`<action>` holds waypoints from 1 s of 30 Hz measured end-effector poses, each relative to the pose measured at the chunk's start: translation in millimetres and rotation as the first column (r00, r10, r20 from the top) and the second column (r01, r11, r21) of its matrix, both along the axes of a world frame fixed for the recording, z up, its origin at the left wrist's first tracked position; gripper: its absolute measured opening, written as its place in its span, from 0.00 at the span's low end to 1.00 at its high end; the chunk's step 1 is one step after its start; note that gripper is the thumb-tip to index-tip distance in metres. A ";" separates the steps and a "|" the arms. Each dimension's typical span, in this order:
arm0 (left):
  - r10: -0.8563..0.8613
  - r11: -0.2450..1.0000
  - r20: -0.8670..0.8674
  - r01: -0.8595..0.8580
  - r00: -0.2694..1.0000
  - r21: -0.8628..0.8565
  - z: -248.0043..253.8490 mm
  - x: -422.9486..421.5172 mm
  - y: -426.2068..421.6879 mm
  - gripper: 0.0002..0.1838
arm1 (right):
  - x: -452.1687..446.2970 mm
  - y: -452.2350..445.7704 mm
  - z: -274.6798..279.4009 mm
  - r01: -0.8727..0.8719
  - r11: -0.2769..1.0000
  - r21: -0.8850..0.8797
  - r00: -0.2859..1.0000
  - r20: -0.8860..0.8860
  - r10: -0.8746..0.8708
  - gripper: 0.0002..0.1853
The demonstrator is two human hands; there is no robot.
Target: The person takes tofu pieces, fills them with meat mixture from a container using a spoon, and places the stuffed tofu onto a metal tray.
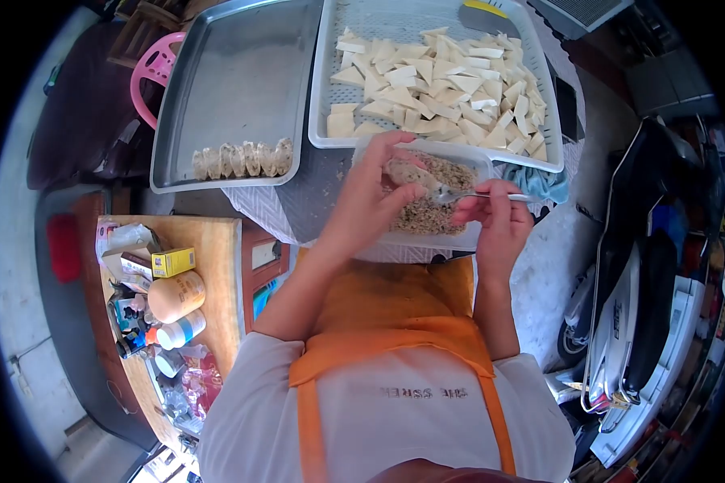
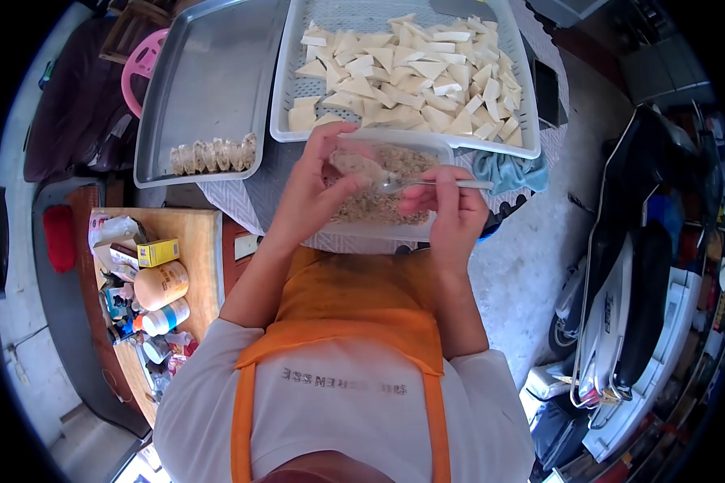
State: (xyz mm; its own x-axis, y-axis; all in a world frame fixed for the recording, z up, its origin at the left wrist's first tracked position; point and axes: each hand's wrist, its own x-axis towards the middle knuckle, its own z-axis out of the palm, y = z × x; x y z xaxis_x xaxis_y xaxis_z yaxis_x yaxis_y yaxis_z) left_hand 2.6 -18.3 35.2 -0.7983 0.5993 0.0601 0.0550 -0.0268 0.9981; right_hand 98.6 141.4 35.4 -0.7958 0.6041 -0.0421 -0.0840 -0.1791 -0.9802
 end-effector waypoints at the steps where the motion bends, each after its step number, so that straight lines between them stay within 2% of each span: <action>1: -0.005 0.999 -0.031 0.003 1.000 -0.053 -2.9 -2.7 -2.6 0.22 | 0.8 2.3 0.5 0.014 1.000 0.028 1.000 -0.025 -0.013 0.11; 2: -0.012 0.994 -0.061 0.006 0.998 -0.106 -6.2 -5.1 -4.3 0.22 | 1.3 4.4 0.7 0.029 0.998 0.056 0.998 -0.051 -0.026 0.11; 5: -0.081 0.993 -0.093 0.072 0.992 -0.090 -18.1 -9.5 -5.4 0.18 | 1.6 9.7 -3.5 0.097 0.986 0.137 0.994 -0.064 -0.089 0.11; 6: -0.054 0.998 0.136 0.050 0.989 0.038 -16.5 -8.5 -3.4 0.16 | 1.7 10.3 -5.0 0.097 0.985 0.142 0.994 -0.065 -0.088 0.11; 8: -0.083 0.962 0.561 -0.081 0.824 0.261 -10.0 -5.3 4.1 0.13 | 2.4 11.3 -8.7 0.097 0.984 0.151 0.994 -0.068 -0.088 0.11; 11: -0.087 0.917 0.656 -0.197 0.750 0.347 -4.9 -7.3 8.1 0.12 | 4.9 11.0 -19.6 0.045 0.975 0.216 0.999 -0.033 -0.038 0.11; 14: -0.233 0.867 0.673 -0.163 0.702 0.471 -2.7 -7.2 6.0 0.13 | 4.4 5.7 -24.8 -0.005 0.967 0.255 1.000 0.021 0.000 0.10; 17: -0.272 0.887 0.620 -0.059 0.736 0.458 -19.7 -8.4 1.3 0.17 | 4.5 3.9 -27.8 -0.037 0.955 0.294 0.999 0.035 0.028 0.10; 20: -0.121 0.950 0.574 -0.074 0.810 0.305 -19.0 -4.2 5.8 0.22 | 4.3 4.6 -17.4 0.025 0.976 0.214 1.000 -0.019 -0.022 0.11; 23: -0.022 0.977 0.520 -0.091 0.854 0.192 -5.5 1.7 13.3 0.27 | 4.3 9.4 -8.1 0.067 0.997 0.046 0.992 -0.108 -0.062 0.11; 26: -0.115 0.968 0.503 -0.016 0.857 0.249 -8.0 0.2 12.5 0.29 | 2.3 9.4 -2.1 0.025 0.998 -0.058 0.977 -0.209 -0.037 0.12; 29: 0.014 0.994 0.505 -0.068 0.863 0.088 -4.2 5.8 17.3 0.31 | 1.5 -1.8 1.2 -0.086 0.995 0.041 0.981 -0.170 0.092 0.13; 30: -0.016 0.991 0.542 -0.058 0.840 0.119 -4.8 6.1 16.1 0.29 | 0.1 -5.1 0.7 -0.080 0.991 0.108 0.983 -0.159 0.096 0.13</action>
